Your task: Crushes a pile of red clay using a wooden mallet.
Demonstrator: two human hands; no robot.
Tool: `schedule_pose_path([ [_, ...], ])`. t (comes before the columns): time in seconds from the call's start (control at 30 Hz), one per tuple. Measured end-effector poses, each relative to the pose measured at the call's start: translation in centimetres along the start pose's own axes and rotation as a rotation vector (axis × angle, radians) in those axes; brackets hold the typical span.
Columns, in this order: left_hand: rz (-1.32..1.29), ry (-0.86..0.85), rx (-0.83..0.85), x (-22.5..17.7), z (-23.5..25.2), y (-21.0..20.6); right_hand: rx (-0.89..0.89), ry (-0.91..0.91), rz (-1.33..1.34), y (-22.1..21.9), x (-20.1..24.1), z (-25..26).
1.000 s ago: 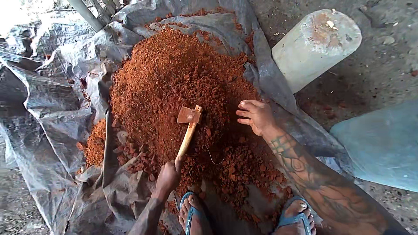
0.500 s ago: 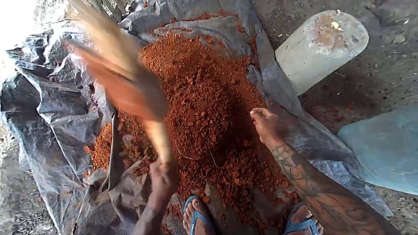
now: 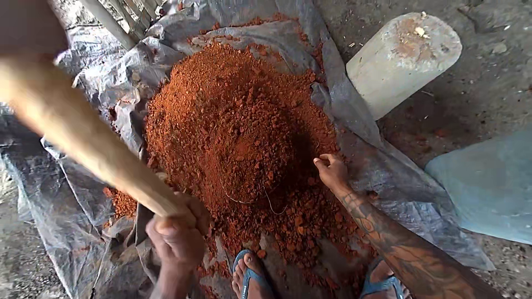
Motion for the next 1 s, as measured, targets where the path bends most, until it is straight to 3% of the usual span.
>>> schedule_pose_path([
  [0.03, 0.046, 0.0, -0.004, 1.5, -1.0, -0.6, 0.0, -0.005, 0.003, 0.0, 0.4, -0.1],
  [0.1, 0.42, 0.172, 0.089, 6.8, -4.5, -1.3, 0.005, -0.008, 0.001, -0.1, 0.8, -0.1],
  [0.17, 0.772, 0.687, 0.465, 12.2, -6.9, -2.1, 0.016, -0.003, -0.009, -0.2, 1.1, 0.1],
  [0.2, 0.79, 0.864, 0.575, 13.8, -7.5, -2.5, 0.024, -0.006, -0.013, -0.3, 1.1, 0.1],
  [0.23, 0.772, 0.922, 0.589, 13.9, -7.0, -2.5, 0.029, -0.001, -0.013, -0.2, 1.3, 0.2],
  [0.33, 0.603, 0.798, 0.427, 9.1, -5.0, -0.7, 0.029, 0.026, -0.028, -0.2, 0.2, -0.2],
  [0.43, 0.331, 0.427, 0.166, 2.5, -1.7, 0.6, 0.002, 0.072, -0.056, -0.5, -0.5, 0.0],
  [0.5, 0.138, 0.172, 0.099, -0.7, 0.1, 0.4, 0.0, 0.041, -0.047, -0.8, -0.7, -0.4],
  [0.6, 0.035, -0.03, 0.052, -0.6, -0.5, -0.9, -0.012, 0.016, -0.012, -0.5, 0.1, 0.1],
  [0.67, 0.325, 0.062, 0.103, 4.2, -4.1, -1.0, -0.021, 0.015, 0.012, -0.1, 0.4, 0.3],
  [0.7, 0.595, 0.206, 0.223, 7.0, -6.3, -1.0, -0.021, 0.012, 0.02, 0.0, 0.5, 0.4],
  [0.77, 0.887, 0.752, 0.637, 11.9, -9.4, -1.6, -0.012, -0.003, 0.027, 0.2, 0.5, 0.7],
  [0.8, 0.889, 0.901, 0.727, 13.3, -10.4, -1.9, -0.004, -0.014, 0.022, 0.2, 0.2, 0.6],
  [0.83, 0.867, 0.92, 0.725, 13.1, -10.0, -2.1, 0.0, -0.012, 0.009, 0.3, 0.2, 0.7],
  [0.9, 0.759, 0.783, 0.597, 10.2, -8.2, -1.6, -0.007, 0.008, 0.0, 0.4, 0.0, 0.6],
  [1.0, 0.478, 0.455, 0.286, 4.6, -4.8, -0.4, -0.014, 0.048, -0.029, 0.1, -0.5, 0.6],
])
Point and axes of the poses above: each hand's wrist, its own z-axis towards the middle knuckle, its own y-axis out of the back of the hand, x = y × z, the point moved 4 cm from there along z, towards the middle knuckle, and after that the axes turned 1 degree about z, right-handed, at the moved point
